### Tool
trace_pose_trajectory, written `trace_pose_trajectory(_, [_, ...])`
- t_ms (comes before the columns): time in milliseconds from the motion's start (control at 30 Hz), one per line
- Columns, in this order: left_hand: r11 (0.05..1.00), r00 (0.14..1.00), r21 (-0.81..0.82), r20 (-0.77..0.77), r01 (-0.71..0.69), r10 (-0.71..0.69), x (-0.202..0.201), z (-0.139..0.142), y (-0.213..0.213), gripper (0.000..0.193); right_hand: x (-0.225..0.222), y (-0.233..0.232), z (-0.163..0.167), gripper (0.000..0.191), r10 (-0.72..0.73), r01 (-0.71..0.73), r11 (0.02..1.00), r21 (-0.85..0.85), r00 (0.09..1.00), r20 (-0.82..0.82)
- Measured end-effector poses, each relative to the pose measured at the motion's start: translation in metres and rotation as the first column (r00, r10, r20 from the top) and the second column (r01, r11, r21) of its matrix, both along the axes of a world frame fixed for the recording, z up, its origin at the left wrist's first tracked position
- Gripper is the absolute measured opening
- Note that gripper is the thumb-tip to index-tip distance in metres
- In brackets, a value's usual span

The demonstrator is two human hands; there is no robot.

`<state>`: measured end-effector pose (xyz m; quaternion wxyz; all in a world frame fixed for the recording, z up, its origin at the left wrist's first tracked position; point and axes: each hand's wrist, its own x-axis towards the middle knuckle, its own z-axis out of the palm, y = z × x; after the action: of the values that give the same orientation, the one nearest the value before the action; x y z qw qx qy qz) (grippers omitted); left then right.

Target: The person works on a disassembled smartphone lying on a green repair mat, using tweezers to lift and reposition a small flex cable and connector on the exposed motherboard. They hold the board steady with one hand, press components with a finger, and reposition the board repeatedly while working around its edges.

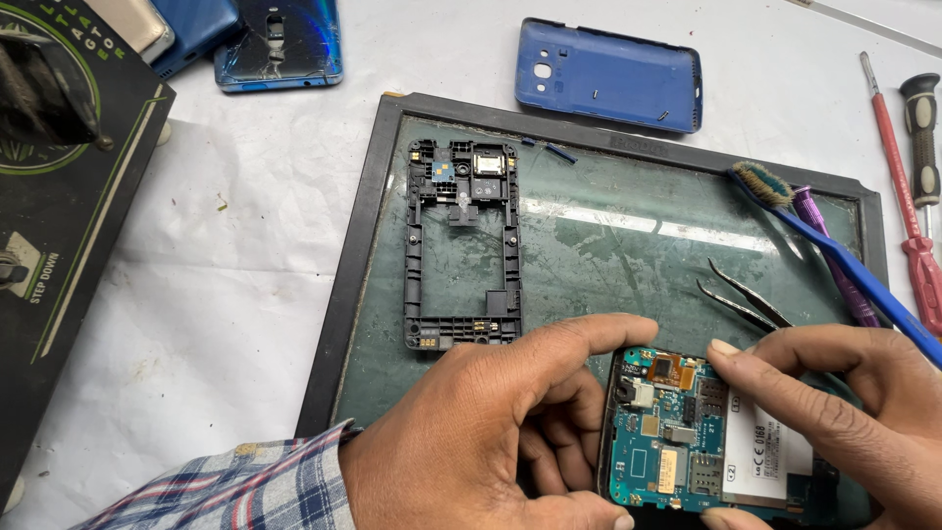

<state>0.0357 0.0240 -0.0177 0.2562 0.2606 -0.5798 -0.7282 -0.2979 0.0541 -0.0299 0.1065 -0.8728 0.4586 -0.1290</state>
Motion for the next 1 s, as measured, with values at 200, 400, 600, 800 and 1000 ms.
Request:
trace_pose_trajectory(200, [1.0,1.0,0.003,0.001,0.001,-0.001,-0.001,-0.001,0.0,0.092,-0.004,0.0,-0.002,0.091,0.015,-0.015,1.0,-0.011,1.0,-0.027])
trace_pose_trajectory(400, [1.0,1.0,-0.003,-0.004,0.012,-0.012,0.0,-0.002,0.0,0.091,-0.003,0.0,-0.003,0.089,0.008,-0.007,1.0,0.011,1.0,-0.009])
trace_pose_trajectory(600, [0.998,1.0,-0.067,0.025,0.01,-0.008,0.0,0.0,0.001,0.091,0.0,-0.002,-0.001,0.088,0.028,-0.029,0.999,-0.035,0.999,-0.022])
trace_pose_trajectory(800, [1.0,1.0,-0.002,-0.006,-0.012,0.012,0.003,0.001,0.003,0.092,0.002,-0.003,-0.004,0.092,0.025,-0.025,1.0,-0.005,0.999,-0.044])
trace_pose_trajectory(1000, [0.999,1.0,-0.035,-0.004,-0.005,0.005,0.004,0.0,0.002,0.091,-0.001,-0.014,-0.005,0.09,0.141,-0.141,0.99,0.012,0.99,0.005])
